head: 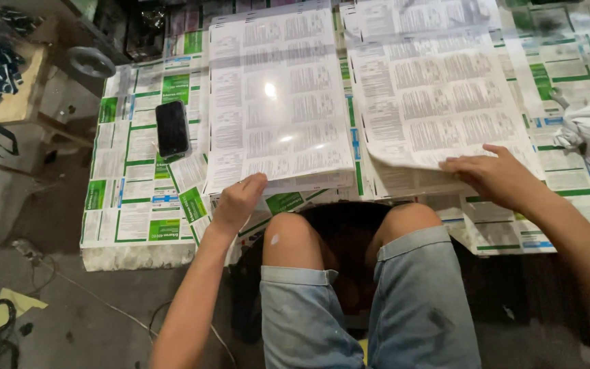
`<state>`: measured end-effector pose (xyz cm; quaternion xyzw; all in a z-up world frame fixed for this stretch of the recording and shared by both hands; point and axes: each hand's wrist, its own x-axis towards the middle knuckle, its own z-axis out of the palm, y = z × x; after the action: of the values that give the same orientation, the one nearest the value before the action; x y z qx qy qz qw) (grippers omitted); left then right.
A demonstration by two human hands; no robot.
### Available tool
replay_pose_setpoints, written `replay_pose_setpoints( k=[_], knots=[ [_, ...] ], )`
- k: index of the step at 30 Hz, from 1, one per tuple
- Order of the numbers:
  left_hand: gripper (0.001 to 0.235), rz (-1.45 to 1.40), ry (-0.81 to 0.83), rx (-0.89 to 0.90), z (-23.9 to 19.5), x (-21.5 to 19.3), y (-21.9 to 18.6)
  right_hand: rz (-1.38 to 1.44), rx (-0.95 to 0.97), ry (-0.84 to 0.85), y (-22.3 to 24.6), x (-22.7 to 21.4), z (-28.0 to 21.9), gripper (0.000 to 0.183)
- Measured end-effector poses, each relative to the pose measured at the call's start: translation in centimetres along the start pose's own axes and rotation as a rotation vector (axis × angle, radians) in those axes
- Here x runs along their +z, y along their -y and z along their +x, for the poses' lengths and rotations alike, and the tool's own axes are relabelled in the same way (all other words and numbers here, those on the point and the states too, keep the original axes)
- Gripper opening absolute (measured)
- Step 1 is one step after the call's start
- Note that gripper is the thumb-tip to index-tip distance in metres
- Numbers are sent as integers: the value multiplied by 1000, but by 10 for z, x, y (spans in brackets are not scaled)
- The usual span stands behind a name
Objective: The person folds printed sheets of paper in half by hand, repeatedly picking up sheets from a pile, folding them, and placing them back down. A smartphone is visible on the table but is not handled.
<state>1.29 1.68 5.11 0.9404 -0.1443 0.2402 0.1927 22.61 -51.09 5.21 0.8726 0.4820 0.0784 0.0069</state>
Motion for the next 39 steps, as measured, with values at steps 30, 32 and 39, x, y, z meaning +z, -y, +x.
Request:
replay_pose_setpoints(
  k=[30,32,39],
  knots=[
    [25,-49,-8,-356,26,-6,-28,-127,188,198,22,-73,25,10],
    [28,-6,-152,-321,34,-18,-41,52,283,88,19,-79,27,17],
    [47,126,-127,-285,0,33,-19,171,471,-637,22,-19,-1,15]
  ],
)
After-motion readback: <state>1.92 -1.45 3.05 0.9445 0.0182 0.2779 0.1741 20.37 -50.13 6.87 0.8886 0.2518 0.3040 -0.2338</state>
